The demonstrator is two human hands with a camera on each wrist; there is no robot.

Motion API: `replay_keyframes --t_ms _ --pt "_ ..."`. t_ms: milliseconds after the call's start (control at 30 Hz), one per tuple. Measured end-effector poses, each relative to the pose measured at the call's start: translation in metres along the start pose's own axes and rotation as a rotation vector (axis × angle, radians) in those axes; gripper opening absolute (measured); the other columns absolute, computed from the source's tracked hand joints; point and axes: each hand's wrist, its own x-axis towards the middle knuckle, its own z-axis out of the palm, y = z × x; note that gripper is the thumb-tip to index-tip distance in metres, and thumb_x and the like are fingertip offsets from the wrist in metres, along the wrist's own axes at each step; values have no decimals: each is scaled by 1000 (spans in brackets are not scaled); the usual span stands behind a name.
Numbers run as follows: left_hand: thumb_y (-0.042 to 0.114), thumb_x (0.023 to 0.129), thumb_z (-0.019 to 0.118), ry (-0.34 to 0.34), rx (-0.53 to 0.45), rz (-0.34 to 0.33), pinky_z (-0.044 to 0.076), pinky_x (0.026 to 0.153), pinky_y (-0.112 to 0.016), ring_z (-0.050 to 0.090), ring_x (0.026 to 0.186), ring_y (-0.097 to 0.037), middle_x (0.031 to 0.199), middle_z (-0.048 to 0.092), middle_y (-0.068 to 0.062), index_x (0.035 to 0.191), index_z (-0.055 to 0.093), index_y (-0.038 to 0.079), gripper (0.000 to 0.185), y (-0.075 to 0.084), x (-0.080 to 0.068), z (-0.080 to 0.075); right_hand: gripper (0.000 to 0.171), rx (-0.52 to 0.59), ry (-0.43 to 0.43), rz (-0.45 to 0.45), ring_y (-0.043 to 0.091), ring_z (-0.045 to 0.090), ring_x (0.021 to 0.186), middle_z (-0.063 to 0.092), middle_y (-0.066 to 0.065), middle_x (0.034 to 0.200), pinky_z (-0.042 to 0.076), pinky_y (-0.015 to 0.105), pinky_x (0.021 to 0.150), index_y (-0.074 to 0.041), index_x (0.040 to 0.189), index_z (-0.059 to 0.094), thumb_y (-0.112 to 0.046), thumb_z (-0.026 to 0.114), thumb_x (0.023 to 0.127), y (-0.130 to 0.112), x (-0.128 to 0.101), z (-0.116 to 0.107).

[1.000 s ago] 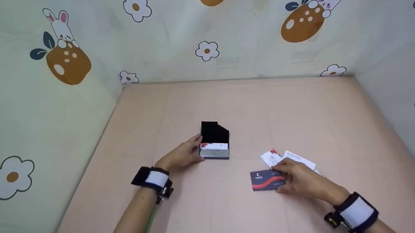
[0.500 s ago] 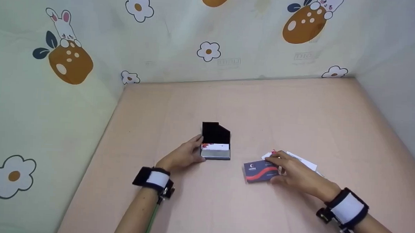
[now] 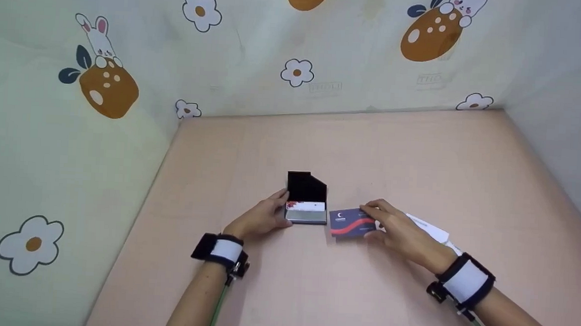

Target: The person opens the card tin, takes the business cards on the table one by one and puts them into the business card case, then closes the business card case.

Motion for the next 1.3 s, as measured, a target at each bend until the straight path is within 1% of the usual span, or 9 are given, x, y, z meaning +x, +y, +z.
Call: replay_keyframes --t_ms 133,267,433,567,733,933,1033,1167,1300 --pt "15 93 70 -8 -12 -5 16 129 -44 13 157 -32 170 13 -12 156 24 1 80 3 0 -2 59 5 13 -1 30 64 118 59 17 130 56 44 98 6 137 56 -10 79 84 -5 7 -1" --pt "15 93 70 -11 -33 -19 17 129 -44 14 157 -32 170 13 -11 157 24 1 80 5 -1 -4 59 2 14 -13 29 64 119 59 17 130 55 43 100 5 136 56 -8 79 84 -10 14 -2" --pt "14 93 70 -14 -33 -18 17 128 -44 14 156 -33 170 12 -11 157 24 2 79 5 -1 -5 55 2 43 -66 24 65 116 61 13 128 56 39 99 1 132 57 -9 80 83 -13 21 -1" --pt "14 93 69 -19 -23 -4 16 129 -43 14 156 -32 170 12 -13 156 23 1 79 4 -1 -5 48 5 61 -107 23 65 115 61 13 127 56 38 98 0 126 58 -9 79 84 -15 27 1" --pt "14 94 69 -27 -19 -2 16 129 -43 14 157 -32 170 13 -13 157 23 0 79 5 -1 -6 42 4 60 -98 24 65 117 61 13 127 56 38 99 -1 122 60 -9 79 84 -18 36 5" --pt "15 94 69 -22 -36 -32 15 129 -44 13 157 -32 170 12 -10 157 23 3 79 8 -2 -4 43 10 46 -59 26 65 119 61 13 129 56 39 100 -2 124 61 -14 78 86 -24 44 9" --pt "15 94 69 -20 -42 -41 14 129 -43 13 157 -31 170 12 -9 158 23 4 79 9 -2 -3 45 6 50 -61 26 66 118 61 13 129 57 39 98 -3 125 61 -16 78 86 -25 49 12" --pt "14 93 70 -12 -42 -24 14 129 -45 13 156 -33 170 13 -12 157 24 2 79 8 -2 -3 47 -12 67 -92 29 67 116 61 16 130 57 40 98 -1 127 61 -16 78 86 -25 59 16" --pt "13 93 70 -9 -50 -33 13 129 -45 13 156 -34 170 13 -12 157 25 2 79 9 -3 -4 46 -15 70 -85 32 67 115 61 17 129 57 40 97 0 126 62 -17 77 86 -25 68 21"
